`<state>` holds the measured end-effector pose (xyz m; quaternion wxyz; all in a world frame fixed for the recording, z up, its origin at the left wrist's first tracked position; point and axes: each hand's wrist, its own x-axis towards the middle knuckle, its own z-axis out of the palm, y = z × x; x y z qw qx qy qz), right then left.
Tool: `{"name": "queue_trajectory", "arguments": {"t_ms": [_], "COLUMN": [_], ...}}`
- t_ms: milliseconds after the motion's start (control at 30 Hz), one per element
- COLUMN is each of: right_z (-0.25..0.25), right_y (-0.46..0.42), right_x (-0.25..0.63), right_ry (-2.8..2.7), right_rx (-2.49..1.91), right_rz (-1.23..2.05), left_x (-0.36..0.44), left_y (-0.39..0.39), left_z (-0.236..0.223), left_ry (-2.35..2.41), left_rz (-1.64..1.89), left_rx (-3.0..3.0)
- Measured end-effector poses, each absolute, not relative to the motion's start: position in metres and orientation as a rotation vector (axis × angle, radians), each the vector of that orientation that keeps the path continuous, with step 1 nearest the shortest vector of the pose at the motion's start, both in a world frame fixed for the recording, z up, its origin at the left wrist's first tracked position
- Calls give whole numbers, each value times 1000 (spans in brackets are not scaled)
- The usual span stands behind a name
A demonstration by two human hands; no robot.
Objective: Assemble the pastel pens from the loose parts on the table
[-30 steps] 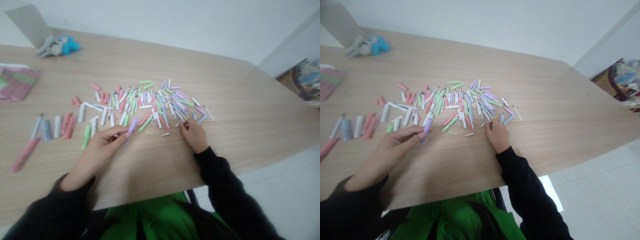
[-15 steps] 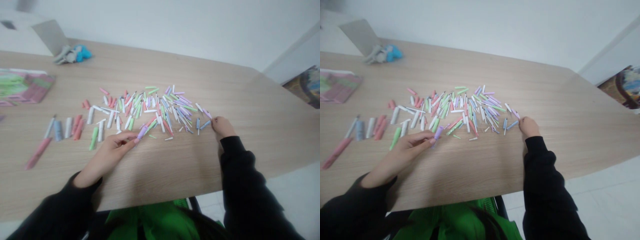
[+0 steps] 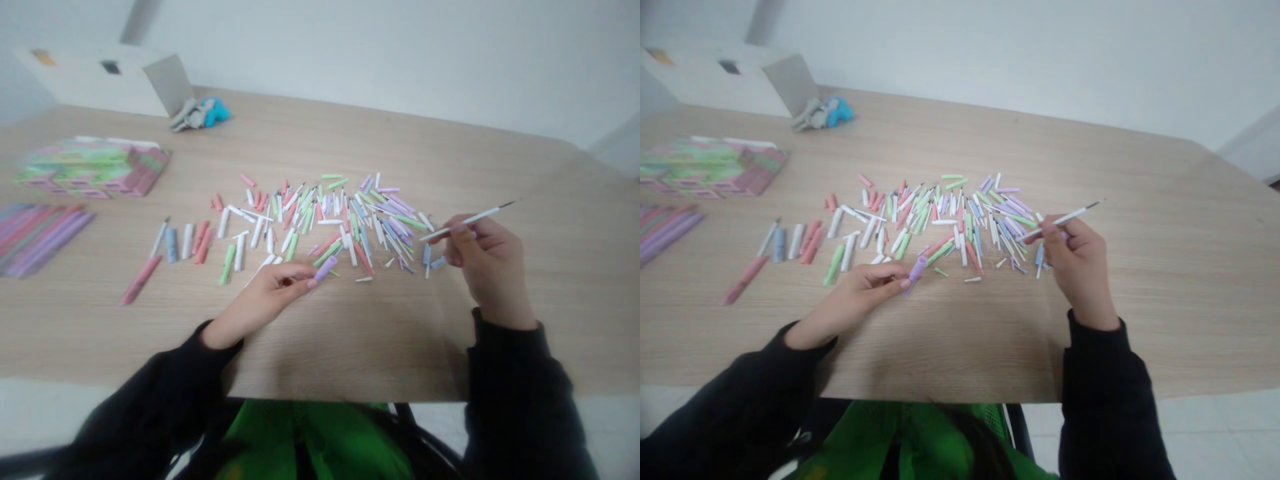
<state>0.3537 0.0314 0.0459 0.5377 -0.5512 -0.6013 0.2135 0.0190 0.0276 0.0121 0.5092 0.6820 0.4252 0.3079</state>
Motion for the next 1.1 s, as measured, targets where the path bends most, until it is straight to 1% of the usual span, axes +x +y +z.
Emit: {"name": "queue_trajectory", "arguments": {"t_ms": [133, 233, 533, 700, 933, 1033, 1100], "right_z": [70, 71, 61, 59, 59, 61, 59], "right_y": [16, 18, 26, 29, 26, 31, 38], "right_x": [267, 244, 244, 241, 247, 272, 311], "right_ry": [-1748, -1848, -1850, -1984, -1984, -1885, -1727], "right_rx": [-1096, -1066, -1083, -1052, -1030, -1154, -1362], "right_rz": [545, 561, 656, 673, 816, 662, 393], "left_x": [20, 20, 19, 19, 19, 16, 14], "left_y": [28, 29, 27, 27, 29, 29, 30], "left_z": [10, 9, 10, 12, 13, 11, 9], "left_ry": [1001, 993, 953, 930, 984, 1030, 1056], "left_rz": [738, 763, 774, 766, 739, 721, 702], "left_rx": [1667, 1658, 1663, 1668, 1671, 1678, 1691]}}
